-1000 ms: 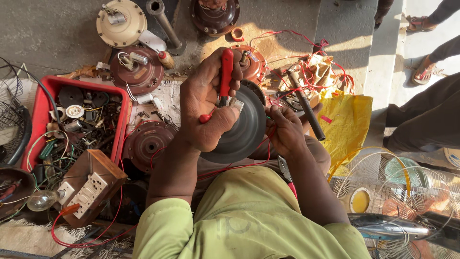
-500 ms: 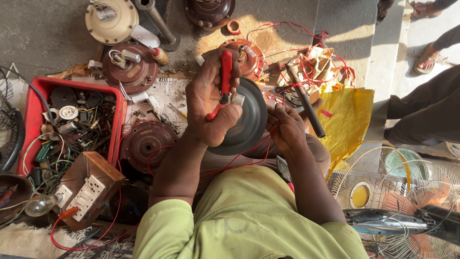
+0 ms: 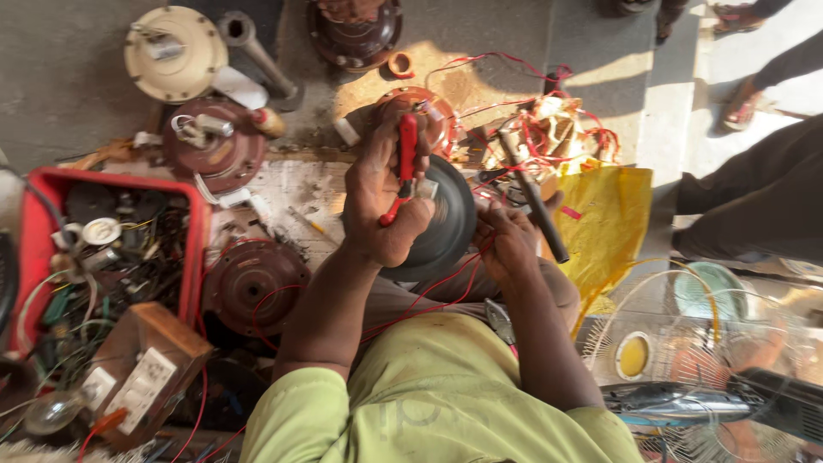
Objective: The person sits on the floor and repairs an electric fan motor. They use pliers and a screwdriver to strip wires, connect them to the motor terminals, and test the connection using a power plug and light bulb.
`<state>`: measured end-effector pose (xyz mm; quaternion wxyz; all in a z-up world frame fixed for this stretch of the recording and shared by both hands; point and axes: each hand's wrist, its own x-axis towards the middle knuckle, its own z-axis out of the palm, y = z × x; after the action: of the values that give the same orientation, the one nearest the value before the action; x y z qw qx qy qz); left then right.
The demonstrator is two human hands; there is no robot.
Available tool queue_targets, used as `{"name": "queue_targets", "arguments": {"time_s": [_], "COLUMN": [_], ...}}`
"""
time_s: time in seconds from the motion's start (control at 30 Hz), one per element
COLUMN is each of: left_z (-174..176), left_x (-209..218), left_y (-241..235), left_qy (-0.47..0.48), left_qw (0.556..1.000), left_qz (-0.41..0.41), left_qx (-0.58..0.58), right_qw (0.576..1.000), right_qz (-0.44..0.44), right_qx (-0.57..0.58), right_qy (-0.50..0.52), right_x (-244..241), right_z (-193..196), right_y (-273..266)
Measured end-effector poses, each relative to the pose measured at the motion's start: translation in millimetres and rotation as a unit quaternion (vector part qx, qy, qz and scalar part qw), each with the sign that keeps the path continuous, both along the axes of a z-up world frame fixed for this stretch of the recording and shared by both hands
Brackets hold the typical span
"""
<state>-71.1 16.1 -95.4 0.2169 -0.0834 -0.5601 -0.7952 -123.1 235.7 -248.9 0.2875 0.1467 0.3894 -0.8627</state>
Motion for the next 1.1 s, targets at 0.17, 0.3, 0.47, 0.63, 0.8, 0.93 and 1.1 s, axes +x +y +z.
{"name": "queue_targets", "arguments": {"time_s": [0.17, 0.3, 0.47, 0.63, 0.8, 0.93, 1.1], "left_z": [-8.3, -15.0, -9.9, -36.6, -113.8, -187.2, -281.7], "left_x": [-7.9, -5.4, -2.5, 6.9, 50.3, 91.3, 76.8], "left_y": [-2.2, 1.7, -1.3, -29.5, -85.0, -170.5, -166.8], "left_qy": [-0.033, -0.011, -0.038, -0.01, -0.036, -0.014, -0.231], "left_qw": [0.999, 1.0, 0.999, 0.934, 0.758, 0.685, 0.574], "left_qz": [-0.002, 0.006, -0.025, 0.071, 0.218, 0.32, 0.398], "left_qx": [0.013, -0.027, 0.016, 0.349, 0.613, 0.654, 0.677], "right_qw": [0.996, 0.989, 0.997, 0.999, 1.0, 0.999, 0.998], "right_qz": [-0.057, -0.068, -0.05, -0.029, 0.001, -0.012, -0.016], "right_qx": [0.058, 0.106, 0.053, 0.023, 0.004, 0.02, 0.003], "right_qy": [-0.044, -0.081, -0.035, -0.023, -0.005, 0.025, 0.057], "right_x": [-2.0, 2.3, -1.0, 0.2, 2.9, 2.9, 4.7], "right_z": [0.2, 5.7, -2.5, -12.9, -17.4, -16.1, -3.4], "right_y": [-6.2, -2.0, 2.2, 9.2, 23.8, 39.1, 52.9]}}
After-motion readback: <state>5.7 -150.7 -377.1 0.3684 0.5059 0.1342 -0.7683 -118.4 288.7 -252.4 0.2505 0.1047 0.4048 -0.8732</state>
